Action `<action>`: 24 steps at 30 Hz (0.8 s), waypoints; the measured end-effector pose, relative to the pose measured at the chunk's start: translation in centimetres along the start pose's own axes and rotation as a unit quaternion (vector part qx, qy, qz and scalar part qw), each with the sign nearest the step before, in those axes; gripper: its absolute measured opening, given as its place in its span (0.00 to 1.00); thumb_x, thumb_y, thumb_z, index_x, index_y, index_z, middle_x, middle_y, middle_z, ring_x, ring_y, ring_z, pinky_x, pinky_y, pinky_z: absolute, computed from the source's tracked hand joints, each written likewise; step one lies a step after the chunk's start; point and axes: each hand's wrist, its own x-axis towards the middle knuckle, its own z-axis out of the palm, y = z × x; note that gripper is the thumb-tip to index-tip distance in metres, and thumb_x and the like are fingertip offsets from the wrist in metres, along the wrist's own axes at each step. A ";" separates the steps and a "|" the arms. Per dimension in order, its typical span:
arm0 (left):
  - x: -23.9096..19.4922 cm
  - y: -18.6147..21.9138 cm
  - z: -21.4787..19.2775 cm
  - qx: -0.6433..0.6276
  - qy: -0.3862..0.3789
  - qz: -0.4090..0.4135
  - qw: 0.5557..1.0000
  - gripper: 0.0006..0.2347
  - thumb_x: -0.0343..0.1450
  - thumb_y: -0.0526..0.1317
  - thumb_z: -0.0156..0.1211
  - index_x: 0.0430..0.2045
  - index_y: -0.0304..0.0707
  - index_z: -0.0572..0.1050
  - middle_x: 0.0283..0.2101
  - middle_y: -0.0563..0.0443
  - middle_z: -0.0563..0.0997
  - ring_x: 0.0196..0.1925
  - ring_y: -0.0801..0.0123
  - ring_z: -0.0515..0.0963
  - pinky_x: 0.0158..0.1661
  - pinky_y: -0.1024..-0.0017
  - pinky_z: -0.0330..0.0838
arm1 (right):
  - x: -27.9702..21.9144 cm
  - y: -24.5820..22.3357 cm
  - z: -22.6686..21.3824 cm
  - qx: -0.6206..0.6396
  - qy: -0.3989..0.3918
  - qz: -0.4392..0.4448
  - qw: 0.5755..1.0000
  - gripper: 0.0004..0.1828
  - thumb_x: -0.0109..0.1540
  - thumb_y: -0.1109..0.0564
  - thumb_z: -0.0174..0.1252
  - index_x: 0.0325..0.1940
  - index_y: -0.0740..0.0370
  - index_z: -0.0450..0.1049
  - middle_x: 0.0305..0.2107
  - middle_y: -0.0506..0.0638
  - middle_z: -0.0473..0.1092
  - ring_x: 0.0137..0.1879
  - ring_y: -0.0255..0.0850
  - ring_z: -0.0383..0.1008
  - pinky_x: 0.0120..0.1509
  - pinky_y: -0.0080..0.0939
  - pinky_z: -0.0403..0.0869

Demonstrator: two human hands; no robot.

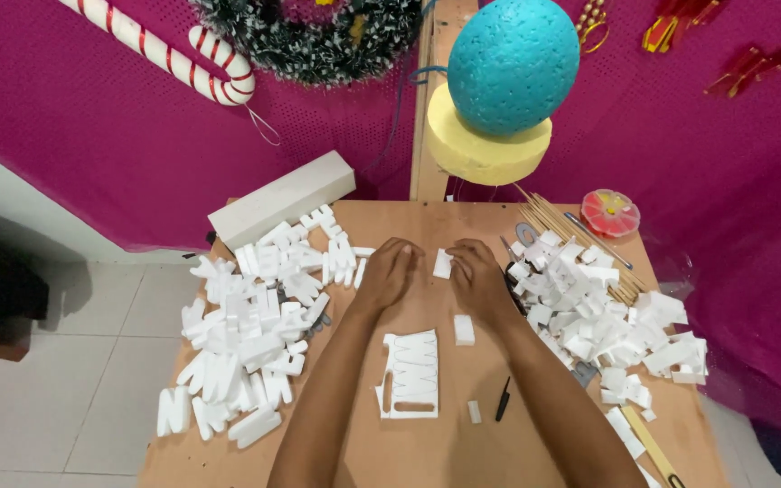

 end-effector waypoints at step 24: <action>-0.5 -3.0 2.2 0.130 -0.015 0.074 0.989 0.07 0.72 0.34 0.54 0.38 0.41 0.80 0.46 0.44 0.83 0.55 0.46 0.79 0.58 0.54 0.69 | 0.7 2.9 0.3 -0.050 -0.049 -0.167 0.983 0.03 0.62 0.57 0.64 0.37 0.59 0.80 0.40 0.49 0.79 0.56 0.46 0.78 0.62 0.46 0.68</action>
